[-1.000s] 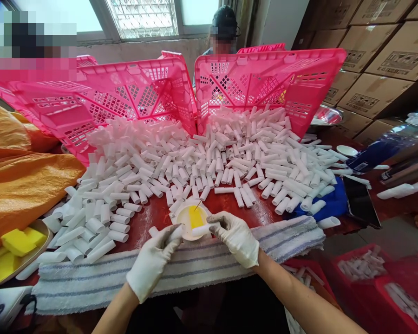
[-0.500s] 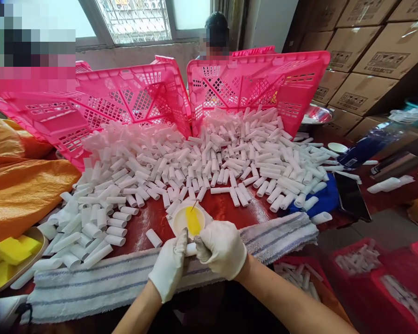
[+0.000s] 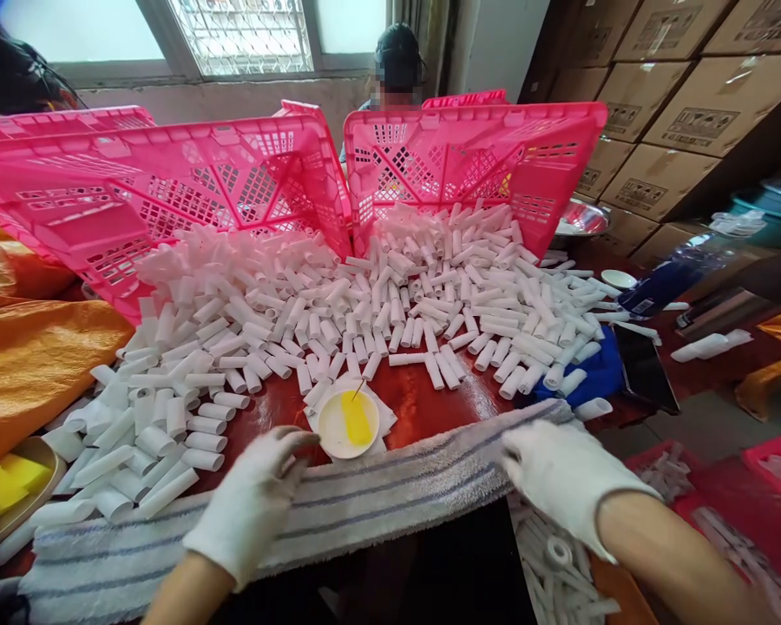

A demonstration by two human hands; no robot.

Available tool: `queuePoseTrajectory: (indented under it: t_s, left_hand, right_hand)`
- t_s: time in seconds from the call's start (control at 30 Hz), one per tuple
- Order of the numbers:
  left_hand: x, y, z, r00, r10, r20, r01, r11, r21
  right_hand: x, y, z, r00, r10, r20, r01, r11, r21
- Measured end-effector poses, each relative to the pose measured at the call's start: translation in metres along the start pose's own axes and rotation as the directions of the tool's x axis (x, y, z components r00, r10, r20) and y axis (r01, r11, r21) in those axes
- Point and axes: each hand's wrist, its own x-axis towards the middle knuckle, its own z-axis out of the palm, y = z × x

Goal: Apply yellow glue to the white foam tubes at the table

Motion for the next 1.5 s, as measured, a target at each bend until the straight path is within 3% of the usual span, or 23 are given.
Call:
queuePoseTrajectory:
  t_s: [0.07,0.17,0.27,0.4,0.5,0.6,0.73,0.8,0.83,0.9,0.93,1.03,1.13,1.2,1.23,1.37,1.5]
  left_hand:
    - [0.004,-0.026,-0.017,1.0,-0.02,0.003,0.019,0.986,0.164]
    - [0.01,-0.046,-0.027,0.997,-0.045,0.062,0.026,0.961,0.275]
    - [0.016,-0.048,-0.022,0.99,-0.084,0.116,0.045,0.951,0.306]
    - [0.025,-0.038,-0.011,0.989,-0.105,0.102,0.069,0.949,0.308]
    - [0.03,-0.032,-0.006,0.991,-0.101,0.087,0.069,0.948,0.309]
    - [0.032,-0.033,-0.004,0.989,-0.112,0.094,0.081,0.956,0.283]
    - [0.028,-0.04,-0.003,0.992,-0.12,-0.046,0.121,0.992,0.028]
    - [0.027,-0.041,0.001,0.969,-0.216,-0.118,0.186,0.957,-0.224]
    - [0.027,-0.041,0.004,0.951,-0.278,-0.135,0.217,0.911,-0.351]
    - [0.029,-0.037,0.011,0.916,-0.378,-0.135,0.247,0.796,-0.553]
    - [0.03,-0.035,0.015,0.903,-0.409,-0.131,0.246,0.743,-0.623]
    - [0.032,-0.03,0.024,0.886,-0.452,-0.098,0.226,0.608,-0.761]
    - [0.032,-0.029,0.027,0.901,-0.43,-0.056,0.212,0.551,-0.807]
    - [0.03,-0.031,0.028,0.914,-0.403,-0.051,0.219,0.595,-0.774]
    - [0.029,-0.033,0.029,0.92,-0.389,-0.05,0.225,0.628,-0.745]
    - [0.026,-0.039,0.03,0.943,-0.326,-0.069,0.209,0.739,-0.64]
    - [0.025,-0.04,0.029,0.953,-0.288,-0.095,0.188,0.807,-0.559]
  right_hand:
    - [0.026,-0.014,-0.001,0.985,0.143,0.098,-0.129,0.982,-0.137]
    - [0.076,-0.052,0.006,0.977,0.2,0.073,-0.188,0.973,-0.136]
    - [0.117,-0.08,0.022,0.959,0.266,0.103,-0.249,0.956,-0.154]
    - [0.138,-0.086,0.042,0.938,0.32,0.135,-0.298,0.941,-0.163]
    - [0.136,-0.078,0.04,0.933,0.339,0.122,-0.329,0.94,-0.091]
    - [0.121,-0.065,0.023,0.936,0.328,0.126,-0.346,0.923,0.167]
    - [0.085,-0.06,0.009,0.968,0.182,0.174,-0.241,0.872,0.426]
    - [0.07,-0.068,0.019,0.967,-0.009,0.255,-0.16,0.758,0.632]
    - [0.065,-0.074,0.028,0.951,-0.124,0.282,-0.135,0.655,0.743]
    - [0.062,-0.088,0.051,0.93,-0.27,0.249,-0.113,0.436,0.893]
    - [0.062,-0.094,0.063,0.942,-0.27,0.199,-0.088,0.376,0.922]
    - [0.068,-0.102,0.089,0.982,-0.186,0.027,0.056,0.428,0.902]
    - [0.069,-0.098,0.099,0.943,-0.291,-0.161,0.295,0.507,0.81]
    - [0.067,-0.093,0.1,0.896,-0.364,-0.254,0.422,0.522,0.741]
    - [0.066,-0.091,0.1,0.894,-0.372,-0.251,0.427,0.531,0.732]
    - [0.062,-0.087,0.103,0.948,-0.296,-0.113,0.27,0.564,0.78]
    - [0.057,-0.085,0.104,0.868,-0.407,-0.286,0.49,0.607,0.626]
